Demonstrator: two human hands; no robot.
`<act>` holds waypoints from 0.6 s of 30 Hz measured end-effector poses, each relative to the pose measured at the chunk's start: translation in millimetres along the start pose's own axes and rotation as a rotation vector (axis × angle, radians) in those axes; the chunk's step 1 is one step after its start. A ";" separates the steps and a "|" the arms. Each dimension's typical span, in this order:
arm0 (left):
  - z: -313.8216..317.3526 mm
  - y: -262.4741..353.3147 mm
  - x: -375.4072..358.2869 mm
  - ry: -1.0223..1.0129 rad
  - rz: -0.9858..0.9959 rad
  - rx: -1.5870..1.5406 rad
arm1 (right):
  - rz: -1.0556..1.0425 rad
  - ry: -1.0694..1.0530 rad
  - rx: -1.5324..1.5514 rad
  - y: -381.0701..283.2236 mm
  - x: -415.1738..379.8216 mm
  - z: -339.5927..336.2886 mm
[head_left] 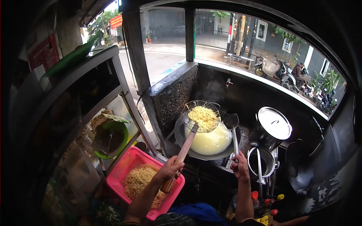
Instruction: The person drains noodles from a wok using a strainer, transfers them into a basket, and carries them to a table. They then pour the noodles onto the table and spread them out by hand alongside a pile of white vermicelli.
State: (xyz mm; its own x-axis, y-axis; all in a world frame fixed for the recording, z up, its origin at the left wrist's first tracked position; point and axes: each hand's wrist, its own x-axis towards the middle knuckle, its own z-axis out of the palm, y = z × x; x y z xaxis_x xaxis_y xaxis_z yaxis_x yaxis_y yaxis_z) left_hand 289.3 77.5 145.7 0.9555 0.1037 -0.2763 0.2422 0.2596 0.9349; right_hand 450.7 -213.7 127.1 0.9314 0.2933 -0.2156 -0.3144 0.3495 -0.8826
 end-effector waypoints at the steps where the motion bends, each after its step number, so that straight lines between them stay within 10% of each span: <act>1: 0.9 0.6 -2.1 -0.003 0.004 0.000 | 0.105 0.007 0.178 6.1 7.0 -0.8; 5: 4.4 -5.6 -2.0 -0.003 -0.001 0.024 | 0.364 -0.107 0.665 27.5 47.8 -0.2; 18: 8.9 -18.7 -5.9 0.027 -0.003 -0.047 | -0.012 -0.100 0.203 9.9 10.4 33.1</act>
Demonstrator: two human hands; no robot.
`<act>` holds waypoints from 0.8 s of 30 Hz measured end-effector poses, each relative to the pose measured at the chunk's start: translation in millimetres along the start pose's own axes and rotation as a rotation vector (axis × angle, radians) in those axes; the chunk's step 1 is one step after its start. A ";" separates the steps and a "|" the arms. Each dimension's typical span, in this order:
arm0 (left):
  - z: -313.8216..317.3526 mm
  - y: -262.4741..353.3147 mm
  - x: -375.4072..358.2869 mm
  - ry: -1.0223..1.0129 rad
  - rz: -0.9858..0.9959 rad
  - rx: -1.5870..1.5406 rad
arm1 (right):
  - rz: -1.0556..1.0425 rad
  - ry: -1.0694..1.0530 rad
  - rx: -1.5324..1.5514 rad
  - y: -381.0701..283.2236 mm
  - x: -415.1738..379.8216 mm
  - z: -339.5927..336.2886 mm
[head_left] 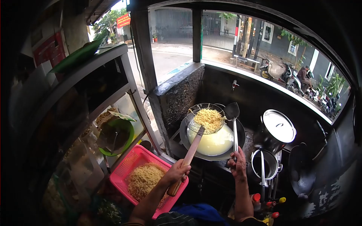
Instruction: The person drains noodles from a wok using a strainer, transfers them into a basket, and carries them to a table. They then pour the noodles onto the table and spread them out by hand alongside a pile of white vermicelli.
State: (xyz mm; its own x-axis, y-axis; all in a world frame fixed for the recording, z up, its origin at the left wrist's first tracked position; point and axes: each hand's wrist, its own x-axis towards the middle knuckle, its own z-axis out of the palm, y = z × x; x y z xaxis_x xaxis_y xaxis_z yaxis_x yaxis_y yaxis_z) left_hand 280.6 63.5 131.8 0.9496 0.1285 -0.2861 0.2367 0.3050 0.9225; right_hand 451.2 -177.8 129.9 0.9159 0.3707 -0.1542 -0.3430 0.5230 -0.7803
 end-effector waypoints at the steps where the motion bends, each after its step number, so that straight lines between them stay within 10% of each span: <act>1: 2.3 3.8 -1.1 -0.005 -0.002 0.004 | 0.013 0.012 0.043 -0.2 -3.2 1.8; 11: 14.8 -6.3 0.7 0.026 0.042 0.101 | 0.246 0.021 0.600 3.0 25.5 -10.7; 17: 15.5 -22.9 1.2 0.037 0.003 0.074 | 0.028 -0.137 0.220 -23.0 -3.1 21.2; 24: 21.4 -14.5 -9.5 0.024 -0.009 0.047 | 0.094 0.141 0.099 -2.1 -12.9 2.2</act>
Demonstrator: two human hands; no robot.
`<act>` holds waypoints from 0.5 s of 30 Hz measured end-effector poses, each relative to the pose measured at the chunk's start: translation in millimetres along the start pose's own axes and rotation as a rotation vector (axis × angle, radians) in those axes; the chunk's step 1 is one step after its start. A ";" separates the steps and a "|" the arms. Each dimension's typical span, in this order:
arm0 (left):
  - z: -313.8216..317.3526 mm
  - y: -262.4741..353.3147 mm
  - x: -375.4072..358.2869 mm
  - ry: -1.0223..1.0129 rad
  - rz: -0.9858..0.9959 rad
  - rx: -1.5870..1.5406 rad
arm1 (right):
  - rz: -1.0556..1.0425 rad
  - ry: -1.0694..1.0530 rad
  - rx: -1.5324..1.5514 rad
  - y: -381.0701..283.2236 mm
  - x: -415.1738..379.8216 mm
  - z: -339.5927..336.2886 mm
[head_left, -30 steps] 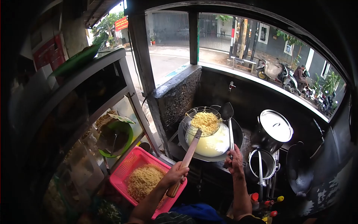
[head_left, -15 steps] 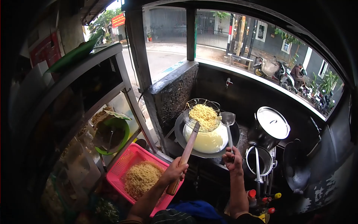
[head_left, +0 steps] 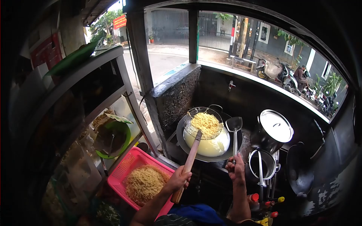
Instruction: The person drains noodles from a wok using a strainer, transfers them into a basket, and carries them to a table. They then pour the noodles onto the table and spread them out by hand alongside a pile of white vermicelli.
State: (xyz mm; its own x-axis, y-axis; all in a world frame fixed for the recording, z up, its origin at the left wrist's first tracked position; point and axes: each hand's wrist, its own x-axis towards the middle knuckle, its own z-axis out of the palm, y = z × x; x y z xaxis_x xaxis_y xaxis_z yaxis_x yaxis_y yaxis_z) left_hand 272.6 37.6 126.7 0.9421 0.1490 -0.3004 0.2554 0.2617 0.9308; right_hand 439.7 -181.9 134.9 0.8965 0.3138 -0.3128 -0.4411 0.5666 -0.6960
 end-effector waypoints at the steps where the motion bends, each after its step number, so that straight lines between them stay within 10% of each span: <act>1: 0.5 0.1 2.3 -0.001 0.000 -0.003 | -0.001 0.001 -0.003 2.4 0.4 -5.8; 5: 8.2 -2.4 7.9 0.043 0.037 0.025 | 0.150 -0.012 0.290 6.9 -26.0 3.6; 15: 0.4 -9.9 16.4 0.033 0.012 -0.070 | -0.259 -0.126 -0.353 -11.3 -38.1 9.0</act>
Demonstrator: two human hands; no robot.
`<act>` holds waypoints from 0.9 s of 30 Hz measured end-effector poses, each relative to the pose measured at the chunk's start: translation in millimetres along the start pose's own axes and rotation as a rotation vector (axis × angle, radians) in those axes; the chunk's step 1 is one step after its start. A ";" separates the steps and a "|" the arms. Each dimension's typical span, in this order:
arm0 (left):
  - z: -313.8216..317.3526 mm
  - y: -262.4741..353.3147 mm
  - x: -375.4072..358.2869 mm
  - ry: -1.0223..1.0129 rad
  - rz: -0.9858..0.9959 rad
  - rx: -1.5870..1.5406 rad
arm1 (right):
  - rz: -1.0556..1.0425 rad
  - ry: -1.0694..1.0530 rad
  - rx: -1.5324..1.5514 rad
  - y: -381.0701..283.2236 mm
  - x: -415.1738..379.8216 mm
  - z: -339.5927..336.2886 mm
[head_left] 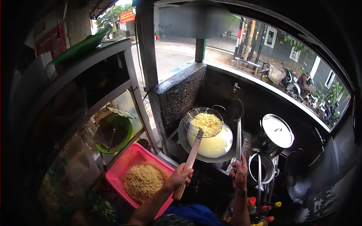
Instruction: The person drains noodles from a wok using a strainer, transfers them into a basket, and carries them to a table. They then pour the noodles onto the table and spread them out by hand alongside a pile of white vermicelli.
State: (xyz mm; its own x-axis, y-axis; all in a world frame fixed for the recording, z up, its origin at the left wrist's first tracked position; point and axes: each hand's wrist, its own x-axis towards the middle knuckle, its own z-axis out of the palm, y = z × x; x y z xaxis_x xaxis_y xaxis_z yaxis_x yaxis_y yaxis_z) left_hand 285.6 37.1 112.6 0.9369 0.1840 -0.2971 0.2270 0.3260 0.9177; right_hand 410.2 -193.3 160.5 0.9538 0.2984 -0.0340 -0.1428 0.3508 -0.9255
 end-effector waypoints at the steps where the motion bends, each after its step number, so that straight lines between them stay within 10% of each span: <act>1: 0.4 0.4 -3.1 0.017 0.000 -0.011 | -0.075 0.035 -0.125 6.3 3.2 0.2; 4: 5.5 1.2 -11.7 0.020 -0.022 -0.009 | -0.227 0.065 -0.657 32.8 21.2 -21.0; 8: 4.3 5.0 -16.2 -0.003 -0.021 -0.037 | 0.037 0.036 -0.186 9.1 9.9 -38.9; 18: 7.3 0.0 -24.8 -0.037 0.040 -0.096 | -0.159 -0.128 -0.425 57.0 34.3 -78.3; 22: 10.2 2.9 -28.4 -0.028 0.036 -0.147 | 0.190 0.102 -0.155 12.5 0.3 -42.4; 27: 19.0 6.9 -34.7 0.032 0.057 -0.120 | 0.105 0.027 -0.650 73.9 38.7 -114.1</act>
State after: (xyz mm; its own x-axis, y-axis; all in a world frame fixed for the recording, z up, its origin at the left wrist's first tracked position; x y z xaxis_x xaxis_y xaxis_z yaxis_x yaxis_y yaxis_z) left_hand 259.7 15.4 134.2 0.9382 0.2341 -0.2550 0.1382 0.4220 0.8960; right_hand 466.7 -257.1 47.7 0.9511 0.2764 -0.1381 -0.0548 -0.2890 -0.9558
